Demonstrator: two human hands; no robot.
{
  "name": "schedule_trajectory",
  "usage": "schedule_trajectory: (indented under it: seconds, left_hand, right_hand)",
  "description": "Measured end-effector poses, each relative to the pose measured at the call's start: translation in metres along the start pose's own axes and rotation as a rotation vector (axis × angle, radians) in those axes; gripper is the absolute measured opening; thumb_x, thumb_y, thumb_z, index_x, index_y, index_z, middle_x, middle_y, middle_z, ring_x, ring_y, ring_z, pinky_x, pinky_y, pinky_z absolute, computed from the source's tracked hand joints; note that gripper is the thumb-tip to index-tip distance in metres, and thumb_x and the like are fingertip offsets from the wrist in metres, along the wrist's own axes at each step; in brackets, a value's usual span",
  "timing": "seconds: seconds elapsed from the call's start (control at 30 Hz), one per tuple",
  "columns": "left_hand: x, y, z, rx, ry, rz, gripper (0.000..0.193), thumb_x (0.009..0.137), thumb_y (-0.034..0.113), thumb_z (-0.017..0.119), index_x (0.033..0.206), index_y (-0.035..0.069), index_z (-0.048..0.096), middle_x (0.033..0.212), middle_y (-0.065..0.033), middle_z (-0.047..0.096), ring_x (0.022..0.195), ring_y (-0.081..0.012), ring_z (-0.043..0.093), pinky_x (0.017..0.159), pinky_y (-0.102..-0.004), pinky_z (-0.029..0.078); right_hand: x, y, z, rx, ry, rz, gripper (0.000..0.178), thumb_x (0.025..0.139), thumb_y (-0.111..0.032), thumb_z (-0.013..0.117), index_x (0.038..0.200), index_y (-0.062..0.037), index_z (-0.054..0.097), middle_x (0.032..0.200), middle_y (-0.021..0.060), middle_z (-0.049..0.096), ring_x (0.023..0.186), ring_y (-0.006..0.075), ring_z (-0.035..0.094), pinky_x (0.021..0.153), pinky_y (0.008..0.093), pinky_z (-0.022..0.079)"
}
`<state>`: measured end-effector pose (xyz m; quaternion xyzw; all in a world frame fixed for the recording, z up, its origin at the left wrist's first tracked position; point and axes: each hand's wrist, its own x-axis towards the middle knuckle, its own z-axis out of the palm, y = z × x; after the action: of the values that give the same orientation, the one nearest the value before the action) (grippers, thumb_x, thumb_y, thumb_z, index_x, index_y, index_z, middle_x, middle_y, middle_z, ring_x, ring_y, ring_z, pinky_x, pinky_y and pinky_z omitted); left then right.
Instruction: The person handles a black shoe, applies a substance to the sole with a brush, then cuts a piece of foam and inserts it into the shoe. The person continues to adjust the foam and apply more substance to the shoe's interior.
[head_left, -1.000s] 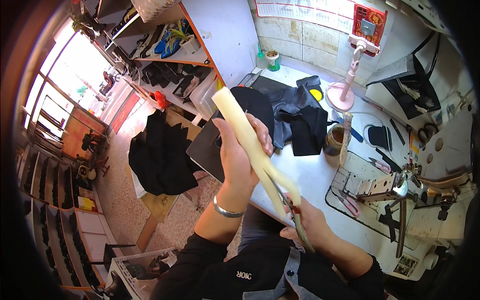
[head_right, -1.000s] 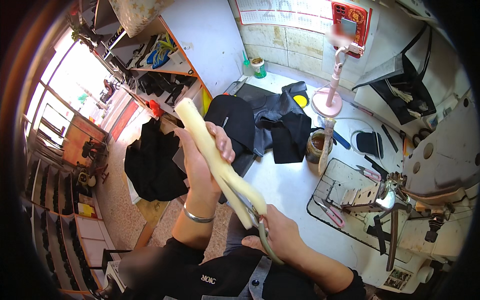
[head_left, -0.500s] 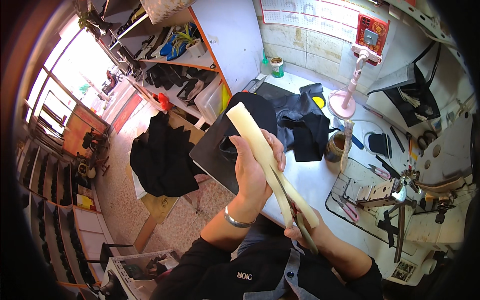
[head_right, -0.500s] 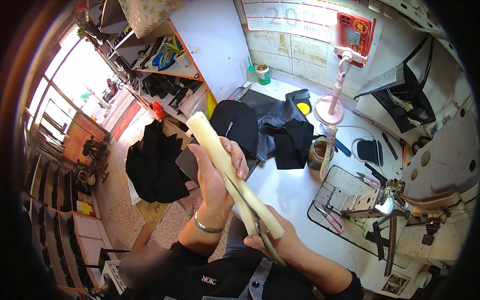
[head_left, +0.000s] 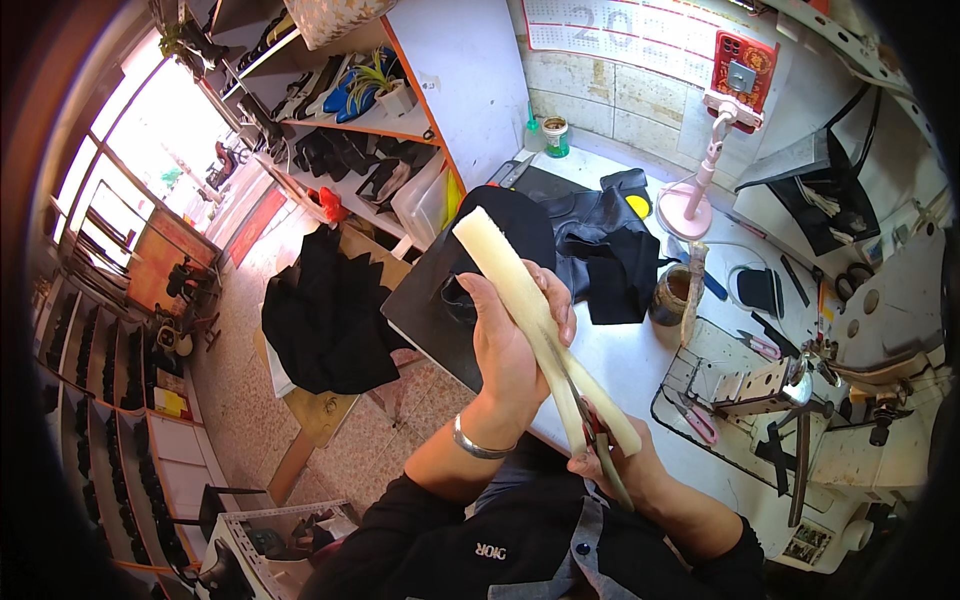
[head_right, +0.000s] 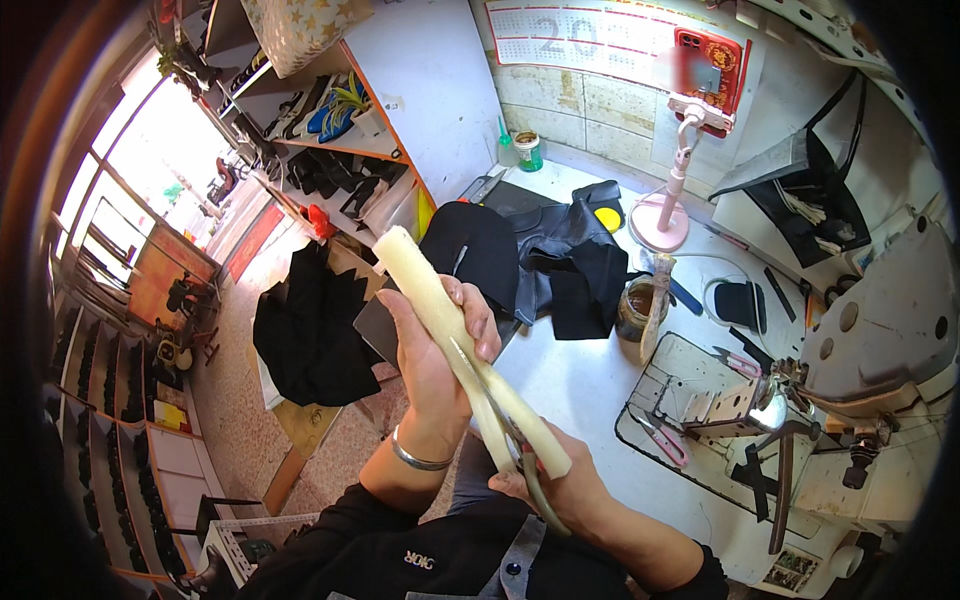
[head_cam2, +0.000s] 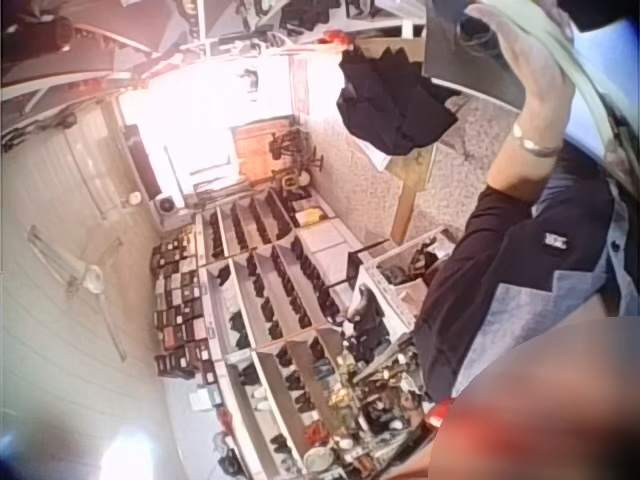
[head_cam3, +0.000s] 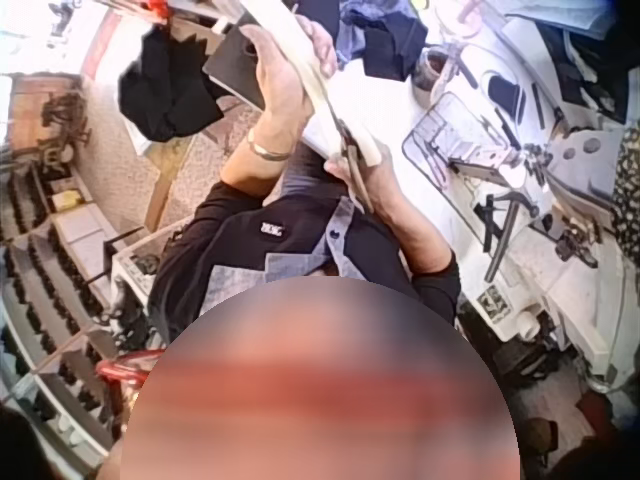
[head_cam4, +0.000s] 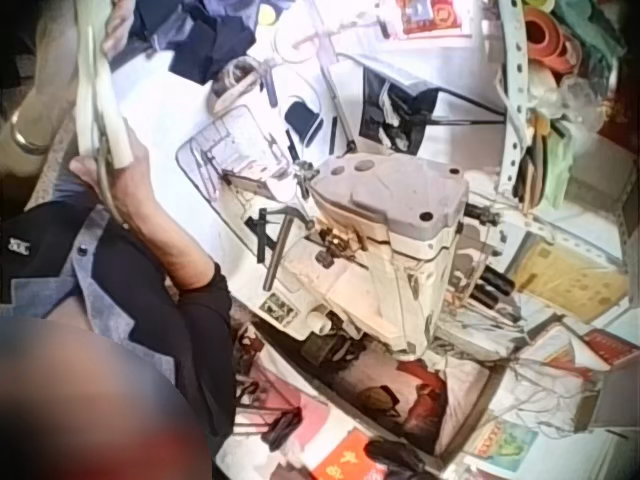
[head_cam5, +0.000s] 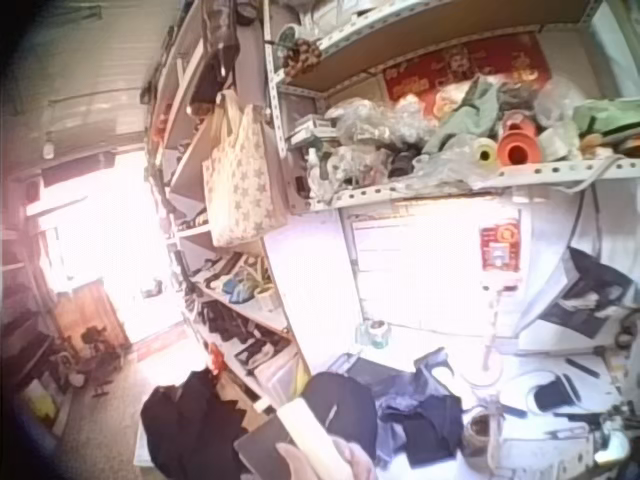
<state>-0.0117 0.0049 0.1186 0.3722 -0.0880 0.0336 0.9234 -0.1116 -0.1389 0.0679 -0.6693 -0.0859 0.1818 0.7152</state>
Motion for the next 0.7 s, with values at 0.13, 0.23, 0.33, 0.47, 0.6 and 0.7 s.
schedule_trajectory:
  seconds: [0.13,0.23,0.33,0.47,0.6,0.7]
  left_hand:
    - [-0.002,-0.001,0.001,-0.014,0.026,-0.004,0.063,0.093,0.069,0.023,0.09,0.009,0.042,0.066,-0.0055,0.041,0.051,-0.0144,0.044,0.049,-0.0243,0.039]
    - [-0.003,0.0,0.002,-0.042,0.026,-0.008,0.063,0.093,0.069,0.024,0.09,0.009,0.042,0.067,-0.0061,0.043,0.051,-0.015,0.044,0.049,-0.0255,0.039]
    - [0.003,0.006,0.001,-0.011,-0.07,0.058,0.062,0.094,0.068,0.027,0.093,0.008,0.044,0.069,-0.0065,0.045,0.054,-0.0154,0.046,0.051,-0.0261,0.04]
    - [0.021,0.024,-0.005,0.042,0.036,0.117,0.06,0.095,0.065,0.03,0.097,0.008,0.046,0.071,-0.006,0.047,0.057,-0.0152,0.048,0.055,-0.0264,0.042]
    - [0.021,0.024,-0.008,0.031,-0.017,0.086,0.057,0.096,0.063,0.028,0.098,0.008,0.045,0.07,-0.005,0.045,0.057,-0.0146,0.047,0.056,-0.0267,0.043]
    - [0.012,0.011,-0.007,0.008,-0.031,0.005,0.057,0.097,0.062,0.025,0.094,0.009,0.044,0.069,-0.0049,0.044,0.056,-0.0145,0.046,0.055,-0.0262,0.042]
  right_hand:
    - [-0.002,0.002,0.002,0.025,0.026,0.034,0.063,0.071,-0.017,0.087,0.12,0.0023,0.054,0.092,0.0052,0.061,0.08,0.011,0.056,0.07,0.0269,0.05]
    - [-0.003,0.005,0.003,0.065,0.054,0.06,0.062,0.07,-0.02,0.087,0.118,0.0022,0.055,0.092,0.007,0.063,0.076,0.0124,0.059,0.067,0.0277,0.051]
    - [-0.002,0.006,0.0,-0.202,0.053,-0.11,0.061,0.069,-0.022,0.087,0.117,0.0018,0.056,0.094,0.0086,0.064,0.076,0.015,0.062,0.067,0.0287,0.052]
    - [0.0,0.007,-0.004,-0.347,0.056,-0.17,0.067,0.07,-0.029,0.086,0.12,0.0006,0.054,0.097,0.0088,0.064,0.08,0.0183,0.063,0.071,0.0301,0.051]
    - [0.008,0.01,-0.001,-0.046,-0.022,-0.099,0.084,0.07,-0.041,0.084,0.13,0.0022,0.044,0.102,0.0075,0.055,0.093,0.0158,0.052,0.081,0.0308,0.045]
    - [0.012,0.011,-0.001,-0.019,-0.089,-0.063,0.097,0.073,-0.052,0.079,0.138,0.0042,0.034,0.11,0.0085,0.05,0.102,0.0163,0.046,0.086,0.0316,0.041]
